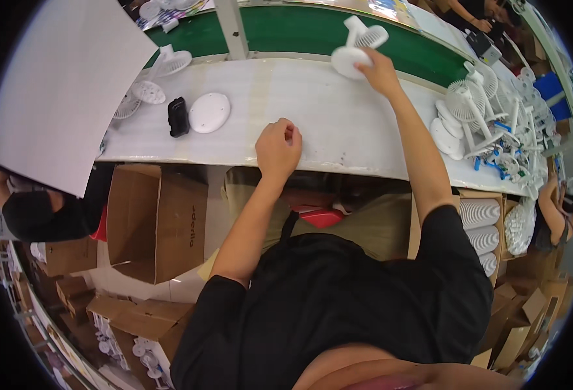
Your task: Assembling small portable fans by hand at a factory workbench.
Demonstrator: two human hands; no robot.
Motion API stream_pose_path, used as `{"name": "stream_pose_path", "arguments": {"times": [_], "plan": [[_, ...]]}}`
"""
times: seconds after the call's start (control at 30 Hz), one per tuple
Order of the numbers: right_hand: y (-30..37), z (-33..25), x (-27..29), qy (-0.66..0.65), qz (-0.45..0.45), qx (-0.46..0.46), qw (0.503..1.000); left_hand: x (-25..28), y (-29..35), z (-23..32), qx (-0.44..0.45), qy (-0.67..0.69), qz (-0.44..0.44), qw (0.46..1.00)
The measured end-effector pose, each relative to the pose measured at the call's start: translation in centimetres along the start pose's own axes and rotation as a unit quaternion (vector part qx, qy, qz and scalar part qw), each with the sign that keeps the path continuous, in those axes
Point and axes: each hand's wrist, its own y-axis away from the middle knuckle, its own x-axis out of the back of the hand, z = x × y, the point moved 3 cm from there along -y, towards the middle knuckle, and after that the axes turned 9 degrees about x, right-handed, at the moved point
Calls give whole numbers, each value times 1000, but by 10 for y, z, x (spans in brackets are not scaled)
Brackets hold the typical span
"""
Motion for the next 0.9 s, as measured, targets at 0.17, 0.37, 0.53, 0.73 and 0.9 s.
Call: {"name": "stream_pose_path", "arguments": {"times": [0.17, 0.37, 0.53, 0.73, 0.9], "plan": [[-75, 81, -37, 85, 100, 20, 991, 2, -24, -31, 5, -42, -17, 999], [18, -45, 8, -14, 158, 53, 986, 22, -38, -34, 11, 6, -53, 999], [192, -52, 83, -72, 124, -228, 963, 24, -77, -46, 9, -8, -70, 997], [350, -49, 163, 167, 358, -434, 810, 40, -120, -81, -1, -63, -84, 994], [380, -79, 184, 235, 341, -543, 731, 51, -167, -83, -21, -66, -90, 994]]}}
